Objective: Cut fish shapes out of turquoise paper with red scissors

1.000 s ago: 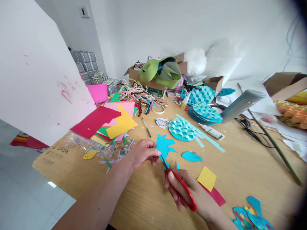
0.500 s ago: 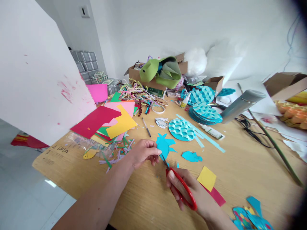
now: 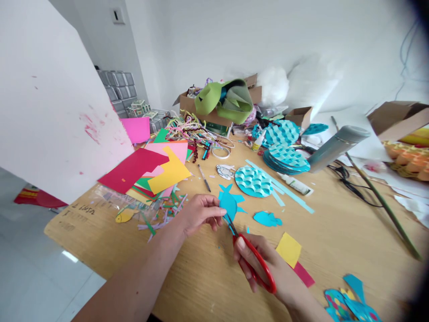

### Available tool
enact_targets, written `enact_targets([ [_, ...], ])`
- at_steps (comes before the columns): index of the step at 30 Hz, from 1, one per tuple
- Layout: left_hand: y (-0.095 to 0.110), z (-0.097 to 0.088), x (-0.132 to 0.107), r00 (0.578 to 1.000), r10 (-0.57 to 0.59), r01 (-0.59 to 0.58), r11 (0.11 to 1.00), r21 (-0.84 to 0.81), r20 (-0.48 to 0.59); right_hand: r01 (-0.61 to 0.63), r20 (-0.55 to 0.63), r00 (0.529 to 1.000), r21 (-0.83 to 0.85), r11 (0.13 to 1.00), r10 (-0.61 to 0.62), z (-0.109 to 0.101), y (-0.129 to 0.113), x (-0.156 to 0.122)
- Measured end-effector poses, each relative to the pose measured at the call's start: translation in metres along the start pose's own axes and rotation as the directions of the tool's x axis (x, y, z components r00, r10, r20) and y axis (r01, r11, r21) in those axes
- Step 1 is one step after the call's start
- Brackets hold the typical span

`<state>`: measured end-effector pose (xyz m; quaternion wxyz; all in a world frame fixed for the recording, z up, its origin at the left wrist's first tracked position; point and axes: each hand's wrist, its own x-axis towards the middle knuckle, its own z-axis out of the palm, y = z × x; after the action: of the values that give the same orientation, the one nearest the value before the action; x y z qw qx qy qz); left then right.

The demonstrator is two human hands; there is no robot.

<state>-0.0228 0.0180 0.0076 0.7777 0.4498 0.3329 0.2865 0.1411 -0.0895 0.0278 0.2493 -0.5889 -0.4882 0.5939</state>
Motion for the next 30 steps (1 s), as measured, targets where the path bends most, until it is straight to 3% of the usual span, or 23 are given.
enact_targets([
  [8, 0.004, 0.002, -0.001, 1.000, -0.011, 0.011, 1.000, -0.001, -0.025, 0.001, 0.029, 1.000, -0.011, 1.000, -0.001, 0.000, 0.001, 0.000],
  [13, 0.002, 0.001, 0.000, 0.997, 0.040, -0.036, 0.998, 0.057, -0.073, -0.022, 0.052, 0.998, -0.020, 1.000, 0.023, -0.001, 0.005, 0.004],
  [30, 0.003, 0.002, -0.001, 0.997, 0.042, -0.034, 0.993, 0.111, -0.065, 0.048, 0.070, 0.996, -0.008, 0.999, -0.047, 0.002, 0.009, 0.005],
])
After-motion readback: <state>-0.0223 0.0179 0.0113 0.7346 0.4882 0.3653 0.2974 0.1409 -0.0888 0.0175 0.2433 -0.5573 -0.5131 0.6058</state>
